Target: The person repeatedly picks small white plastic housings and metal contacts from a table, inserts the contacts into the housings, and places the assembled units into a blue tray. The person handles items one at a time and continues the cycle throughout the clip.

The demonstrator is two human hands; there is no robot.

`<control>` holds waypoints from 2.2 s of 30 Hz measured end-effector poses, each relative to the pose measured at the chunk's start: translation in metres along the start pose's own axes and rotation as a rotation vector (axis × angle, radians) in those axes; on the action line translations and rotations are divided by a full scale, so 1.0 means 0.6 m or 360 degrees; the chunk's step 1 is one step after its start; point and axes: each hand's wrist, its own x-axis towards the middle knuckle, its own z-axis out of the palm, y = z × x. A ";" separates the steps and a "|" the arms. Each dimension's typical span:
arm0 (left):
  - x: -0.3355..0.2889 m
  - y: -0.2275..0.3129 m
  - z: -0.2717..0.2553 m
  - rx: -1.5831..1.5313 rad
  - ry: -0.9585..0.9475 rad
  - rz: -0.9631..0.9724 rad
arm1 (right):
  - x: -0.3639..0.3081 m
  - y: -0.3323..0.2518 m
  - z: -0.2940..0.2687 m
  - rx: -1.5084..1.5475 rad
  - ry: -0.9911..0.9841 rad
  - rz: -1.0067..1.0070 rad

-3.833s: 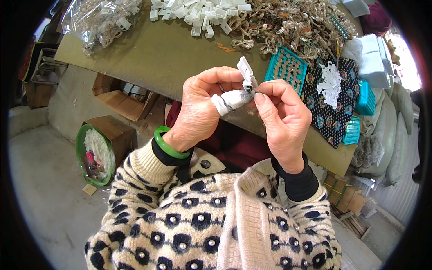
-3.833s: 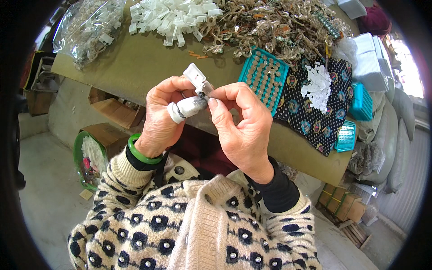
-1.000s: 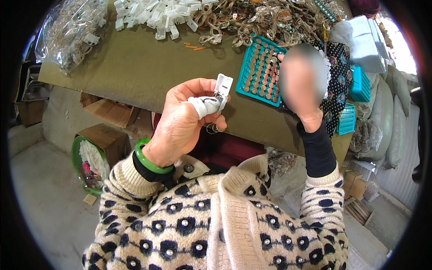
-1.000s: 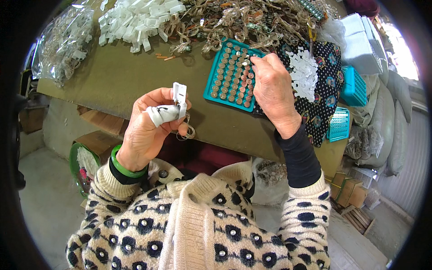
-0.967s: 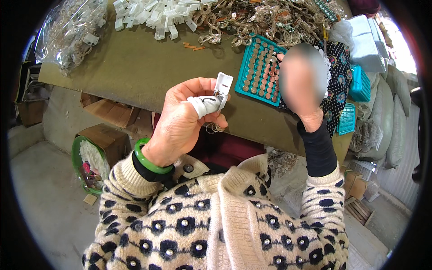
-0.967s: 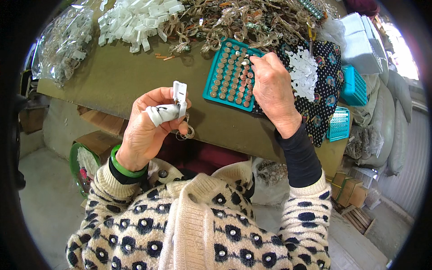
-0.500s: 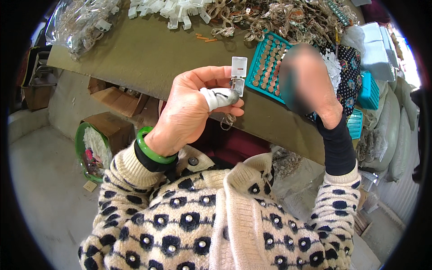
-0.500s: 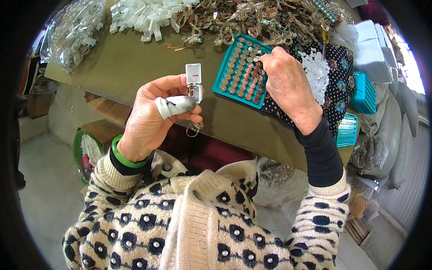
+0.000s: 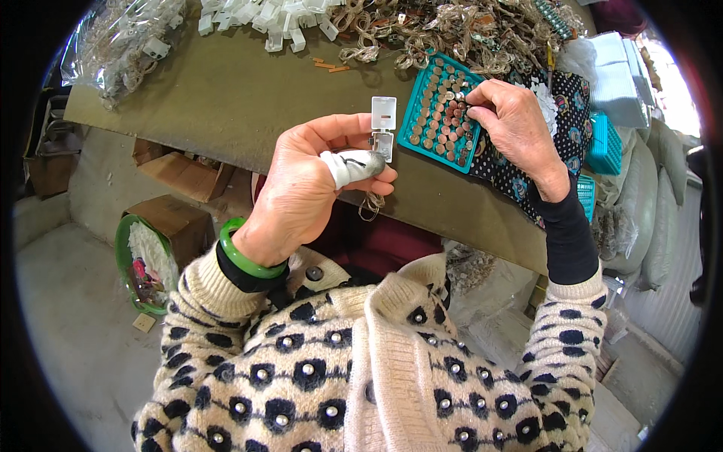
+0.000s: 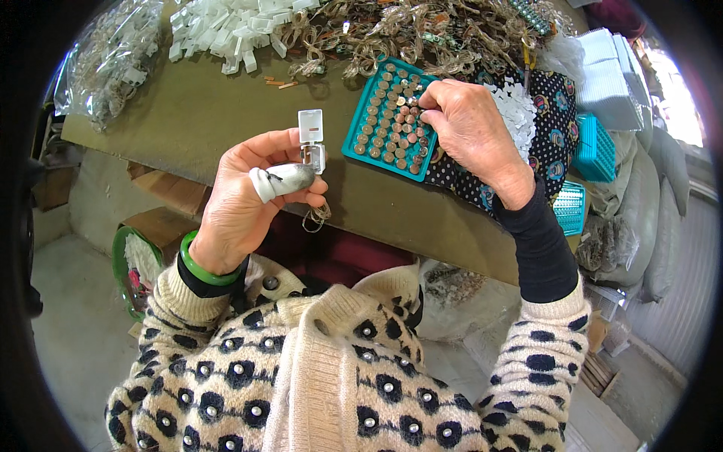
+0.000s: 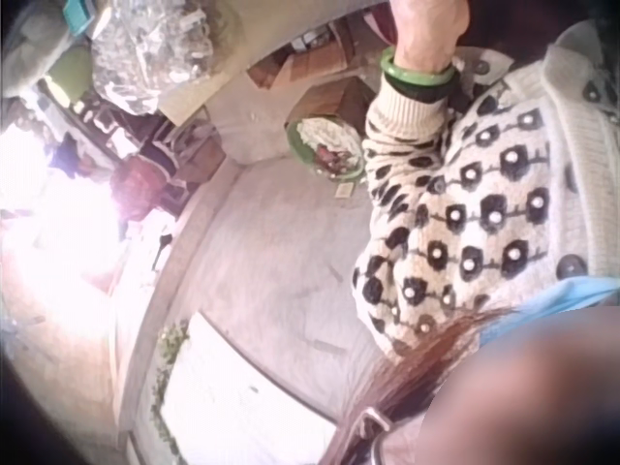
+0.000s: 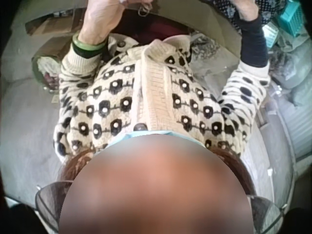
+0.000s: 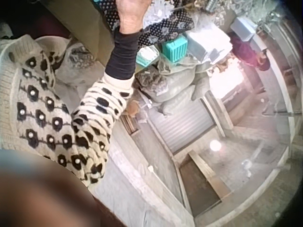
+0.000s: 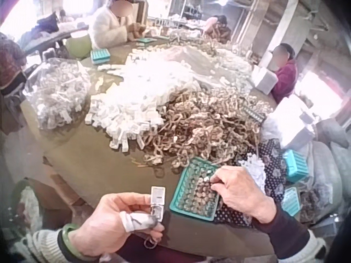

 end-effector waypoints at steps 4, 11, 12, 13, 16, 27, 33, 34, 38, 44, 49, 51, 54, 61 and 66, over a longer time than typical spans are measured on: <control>0.002 -0.003 -0.003 -0.0055 -0.0047 0.0029 | -0.004 -0.001 -0.001 -0.0022 -0.0004 0.0069; 0.005 -0.004 -0.006 -0.0045 -0.0078 0.0150 | -0.012 -0.022 0.014 -0.0202 0.0212 -0.0041; 0.005 -0.003 -0.005 -0.0027 -0.0067 0.0148 | -0.014 -0.033 0.011 -0.0180 0.0255 -0.0025; 0.004 -0.004 -0.005 -0.0004 -0.0062 0.0153 | -0.017 -0.045 0.008 -0.0173 0.0263 0.0121; 0.002 -0.003 -0.002 0.0060 0.0003 0.0162 | -0.045 -0.103 0.005 0.0102 0.0490 0.0025; -0.009 -0.011 0.010 0.0212 -0.0037 0.0260 | -0.053 -0.178 0.116 0.0307 0.0850 -0.0364; -0.015 -0.014 0.017 0.0201 -0.0030 0.0173 | -0.066 -0.173 0.108 0.0383 0.0798 -0.0351; -0.016 -0.013 0.019 0.0208 -0.0034 0.0168 | -0.068 -0.172 0.107 0.0395 0.0794 -0.0354; -0.015 -0.014 0.022 0.0213 -0.0050 0.0146 | -0.075 -0.167 0.103 0.0590 0.0755 -0.0288; -0.012 -0.020 0.026 0.0210 -0.0059 0.0188 | -0.077 -0.163 0.107 0.0512 0.0823 -0.0260; -0.009 -0.023 0.028 0.0218 -0.0042 0.0160 | -0.077 -0.160 0.110 0.0394 0.0819 -0.0353; -0.009 -0.025 0.030 0.0223 -0.0027 0.0163 | -0.076 -0.160 0.112 0.0364 0.0836 -0.0380; -0.006 -0.028 0.034 0.0226 0.0001 0.0152 | -0.073 -0.162 0.115 0.0284 0.0874 -0.0396; -0.003 -0.032 0.031 0.0170 0.0021 0.0126 | -0.074 -0.160 0.098 0.0214 0.0658 -0.0361; 0.000 -0.032 0.027 0.0055 -0.0016 0.0066 | -0.076 -0.154 0.091 0.0442 0.0539 -0.0306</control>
